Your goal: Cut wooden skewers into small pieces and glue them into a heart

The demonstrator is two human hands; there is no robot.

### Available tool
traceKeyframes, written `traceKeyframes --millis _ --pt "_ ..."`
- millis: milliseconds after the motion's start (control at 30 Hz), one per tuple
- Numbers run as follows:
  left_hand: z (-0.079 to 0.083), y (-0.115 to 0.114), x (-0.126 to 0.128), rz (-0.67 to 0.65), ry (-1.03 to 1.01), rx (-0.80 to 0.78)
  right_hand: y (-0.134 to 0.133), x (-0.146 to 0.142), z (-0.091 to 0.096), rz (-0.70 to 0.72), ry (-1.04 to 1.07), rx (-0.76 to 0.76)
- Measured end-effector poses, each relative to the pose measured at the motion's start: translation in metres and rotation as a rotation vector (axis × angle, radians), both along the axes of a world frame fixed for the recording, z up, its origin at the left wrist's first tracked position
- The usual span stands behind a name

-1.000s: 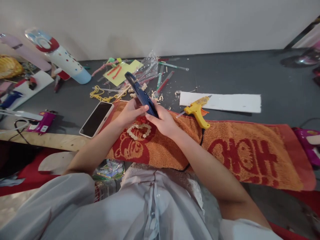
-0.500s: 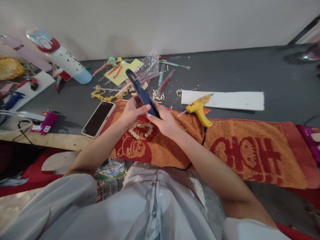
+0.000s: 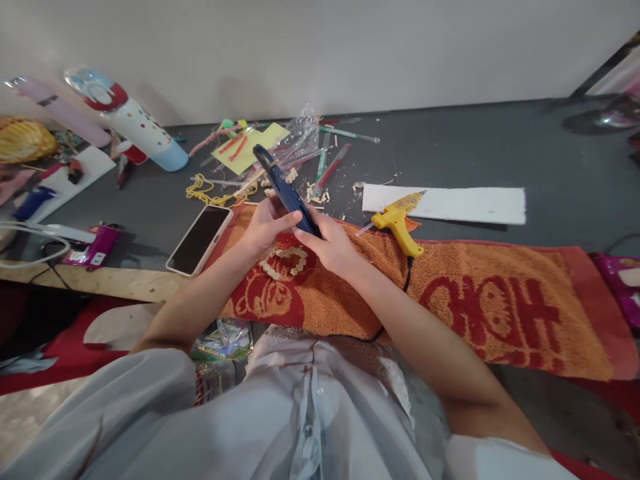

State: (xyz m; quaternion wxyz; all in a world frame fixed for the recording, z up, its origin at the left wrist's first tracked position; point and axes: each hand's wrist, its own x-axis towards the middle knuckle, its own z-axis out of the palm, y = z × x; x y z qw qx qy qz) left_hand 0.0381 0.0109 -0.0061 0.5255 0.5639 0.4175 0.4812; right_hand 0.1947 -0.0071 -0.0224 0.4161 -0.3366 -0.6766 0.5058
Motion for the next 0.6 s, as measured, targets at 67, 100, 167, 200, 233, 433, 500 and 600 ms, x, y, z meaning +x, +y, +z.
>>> traceKeyframes --millis 67,100,167,200,233,433,500,600 --pt "0.000 0.003 -0.002 -0.029 0.056 0.020 0.000 0.000 0.002 -0.016 -0.005 0.003" --pt "0.000 0.005 -0.003 -0.041 0.099 0.044 0.001 0.000 0.003 -0.032 -0.011 0.003" --pt "0.001 0.008 -0.010 -0.015 0.220 0.144 0.001 0.002 0.005 -0.066 -0.035 0.008" --pt "0.001 0.009 -0.015 0.035 0.298 0.216 0.002 0.003 0.006 -0.080 -0.061 0.016" --pt "0.002 0.010 -0.020 0.119 0.388 0.304 0.002 0.005 0.007 -0.095 -0.100 0.028" --pt "0.009 0.017 -0.048 0.513 0.892 0.713 0.003 0.011 0.006 -0.161 -0.347 0.098" --pt "0.008 0.022 -0.053 0.536 0.978 0.755 0.002 0.011 0.006 -0.155 -0.349 0.113" --pt "0.003 0.029 -0.058 0.478 1.057 0.734 0.001 0.011 0.007 -0.132 -0.339 0.120"
